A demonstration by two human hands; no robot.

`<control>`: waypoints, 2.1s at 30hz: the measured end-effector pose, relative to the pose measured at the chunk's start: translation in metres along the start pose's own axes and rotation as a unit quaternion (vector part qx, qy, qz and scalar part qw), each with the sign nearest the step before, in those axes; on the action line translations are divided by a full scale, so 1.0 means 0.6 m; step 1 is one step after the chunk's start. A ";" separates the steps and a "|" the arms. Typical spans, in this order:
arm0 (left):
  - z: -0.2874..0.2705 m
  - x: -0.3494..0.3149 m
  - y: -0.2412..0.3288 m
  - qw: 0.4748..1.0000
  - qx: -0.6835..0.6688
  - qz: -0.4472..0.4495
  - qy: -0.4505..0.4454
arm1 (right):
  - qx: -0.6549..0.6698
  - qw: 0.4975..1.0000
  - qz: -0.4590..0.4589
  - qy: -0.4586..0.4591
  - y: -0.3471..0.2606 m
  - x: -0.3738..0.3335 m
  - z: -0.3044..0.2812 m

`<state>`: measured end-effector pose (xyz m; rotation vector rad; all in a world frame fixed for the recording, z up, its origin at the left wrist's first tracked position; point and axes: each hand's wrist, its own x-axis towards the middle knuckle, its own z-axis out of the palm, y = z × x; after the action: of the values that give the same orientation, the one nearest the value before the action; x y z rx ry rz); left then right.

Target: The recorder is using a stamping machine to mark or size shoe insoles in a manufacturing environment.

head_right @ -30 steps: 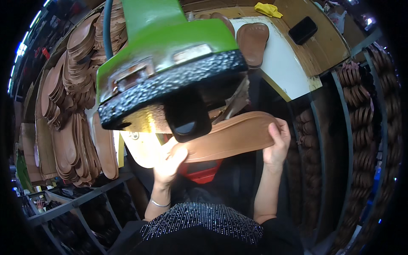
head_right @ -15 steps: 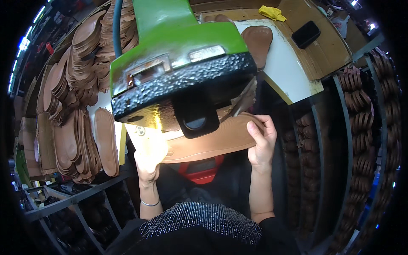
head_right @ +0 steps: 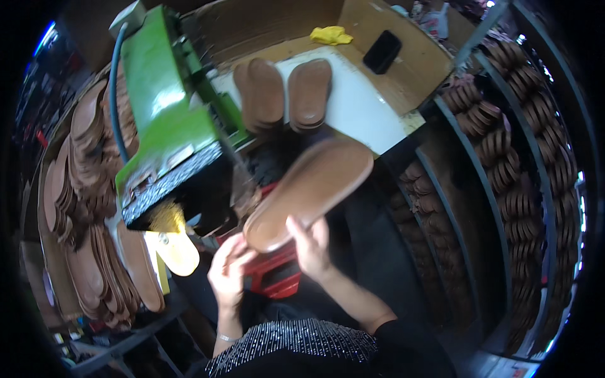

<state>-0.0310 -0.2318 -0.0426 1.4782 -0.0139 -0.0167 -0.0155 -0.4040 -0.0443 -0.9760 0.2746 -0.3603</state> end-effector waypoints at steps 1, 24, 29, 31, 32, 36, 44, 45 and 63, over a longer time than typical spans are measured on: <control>-0.020 0.006 0.022 0.997 0.053 0.034 0.034 | -0.042 0.998 -0.039 -0.009 -0.006 0.048 -0.024; -0.249 -0.085 0.120 0.930 0.265 0.068 0.245 | -0.160 0.942 0.205 -0.212 0.064 0.057 -0.062; -0.178 -0.043 0.110 0.957 0.254 0.133 -0.051 | 0.143 0.901 0.402 -0.077 0.071 -0.005 -0.070; -0.145 -0.025 0.074 0.991 0.107 0.071 -0.041 | -0.028 0.955 0.262 -0.136 0.035 0.002 -0.082; -0.126 -0.018 0.043 0.997 -0.012 0.074 -0.004 | -0.038 0.966 0.237 -0.093 0.011 -0.007 -0.074; -0.014 0.007 -0.005 0.973 -0.227 -0.022 0.034 | -0.108 0.964 0.220 -0.101 -0.027 -0.061 -0.166; 0.086 0.069 0.002 0.998 0.029 -0.010 -0.050 | -0.212 0.925 0.269 -0.162 -0.018 -0.161 -0.175; 0.083 0.087 0.026 0.992 0.080 0.009 -0.092 | -0.205 0.926 0.265 -0.176 -0.016 -0.164 -0.163; 0.053 0.031 -0.020 0.992 -0.123 -0.022 0.007 | -0.245 0.968 0.055 0.016 -0.181 -0.017 -0.156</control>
<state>-0.0130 -0.2648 -0.0515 1.2309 0.0315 -0.0426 -0.0795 -0.5255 -0.0020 -1.4341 0.4577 -0.2081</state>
